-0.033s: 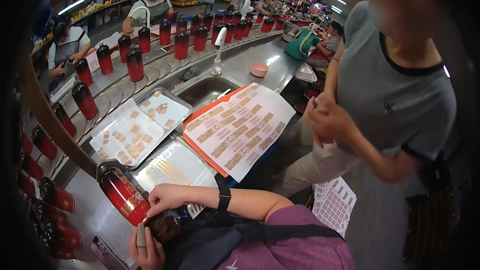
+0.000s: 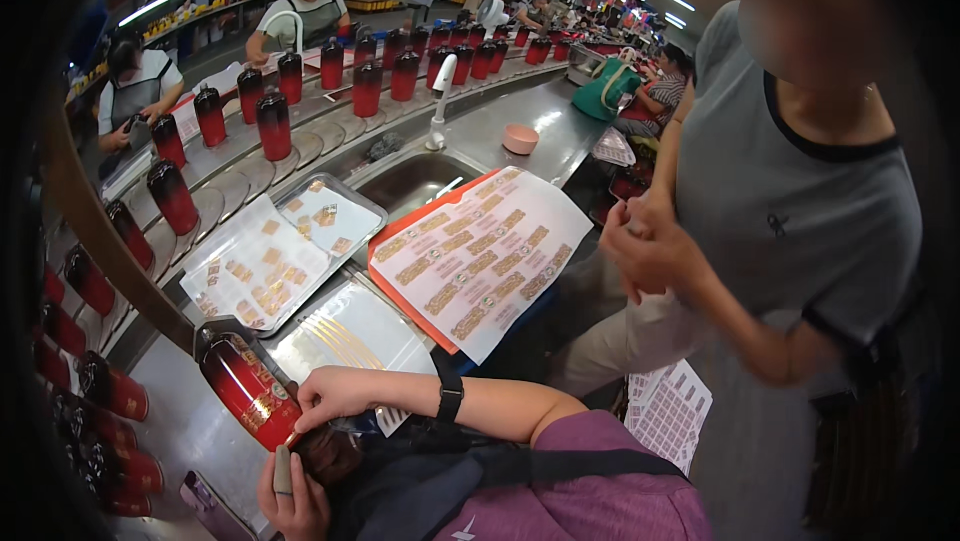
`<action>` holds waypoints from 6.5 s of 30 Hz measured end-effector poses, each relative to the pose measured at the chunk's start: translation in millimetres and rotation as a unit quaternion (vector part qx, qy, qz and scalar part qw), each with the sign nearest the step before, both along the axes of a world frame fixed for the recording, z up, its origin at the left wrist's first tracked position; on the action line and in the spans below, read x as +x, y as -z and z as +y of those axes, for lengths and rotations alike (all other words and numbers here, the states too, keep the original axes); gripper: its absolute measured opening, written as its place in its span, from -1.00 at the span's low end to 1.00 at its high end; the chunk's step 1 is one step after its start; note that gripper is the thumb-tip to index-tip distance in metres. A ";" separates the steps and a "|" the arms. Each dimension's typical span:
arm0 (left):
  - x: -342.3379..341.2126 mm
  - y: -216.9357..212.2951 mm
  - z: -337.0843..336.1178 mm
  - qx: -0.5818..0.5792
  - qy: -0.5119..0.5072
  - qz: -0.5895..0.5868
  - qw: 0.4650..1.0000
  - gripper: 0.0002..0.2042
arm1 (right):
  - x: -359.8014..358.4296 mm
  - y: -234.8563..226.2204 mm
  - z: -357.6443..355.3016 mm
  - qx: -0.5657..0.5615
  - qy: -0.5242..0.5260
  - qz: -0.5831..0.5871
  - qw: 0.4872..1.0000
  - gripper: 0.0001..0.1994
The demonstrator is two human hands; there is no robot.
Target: The person applies a decorative label to a bottle and smooths it with a scraper before wrapping a gold strip around the base and pressing it into place. They then set the finished bottle aside and pick up a new one to repeat the process.
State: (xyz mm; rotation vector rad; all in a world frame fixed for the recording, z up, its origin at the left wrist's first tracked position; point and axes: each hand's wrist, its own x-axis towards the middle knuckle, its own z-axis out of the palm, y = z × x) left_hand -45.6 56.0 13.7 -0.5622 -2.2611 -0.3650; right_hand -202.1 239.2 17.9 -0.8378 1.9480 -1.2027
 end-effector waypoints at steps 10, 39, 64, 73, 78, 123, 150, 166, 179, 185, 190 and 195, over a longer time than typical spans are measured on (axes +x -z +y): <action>28.1 29.3 -18.9 0.026 -0.016 -0.023 0.999 -0.72 | 15.5 -12.3 -8.8 0.000 -0.032 -0.033 0.999 -0.66; 6.2 43.5 -10.1 0.069 0.034 -0.013 0.997 -0.64 | 17.0 -9.7 -5.0 0.014 0.069 -0.164 0.984 -0.78; -15.3 31.1 -8.9 0.165 -0.100 -0.103 0.976 -0.34 | 25.8 -27.2 8.1 -0.036 0.085 -0.042 0.995 -0.83; -15.2 35.5 -8.2 0.184 -0.093 -0.101 0.973 -0.35 | 21.0 -17.6 11.1 -0.021 0.079 -0.043 0.996 -0.83; -15.1 37.8 -8.7 0.187 -0.090 -0.098 0.973 -0.36 | 20.2 -15.2 10.4 -0.021 0.083 -0.057 0.995 -0.83; -2.3 42.0 -7.6 0.207 -0.087 -0.104 0.969 -0.48 | 10.0 0.2 6.8 -0.010 0.048 -0.066 0.997 -0.85; 9.4 43.1 7.2 0.043 -0.041 -0.040 0.997 -0.70 | 5.1 3.1 5.5 0.004 0.024 -0.100 0.995 -0.87; 1.7 39.5 12.4 0.030 -0.035 -0.024 0.999 -0.66 | 5.4 5.5 4.1 -0.007 0.011 -0.098 0.995 -0.84; -19.2 32.3 2.1 0.184 -0.129 -0.111 0.968 -0.25 | 12.0 -9.0 6.5 -0.024 0.027 -0.064 0.997 -0.87; -16.0 42.1 0.0 0.248 -0.117 -0.126 0.953 -0.19 | 9.7 -15.9 11.5 -0.022 0.034 -0.062 0.997 -0.88; -14.1 43.4 -1.9 0.256 -0.111 -0.119 0.953 -0.19 | 8.7 -11.6 12.0 -0.022 0.035 -0.066 0.997 -0.88; -10.7 43.2 -1.7 0.268 -0.107 -0.132 0.948 -0.22 | 9.7 -8.2 9.0 -0.017 0.034 -0.064 0.997 -0.88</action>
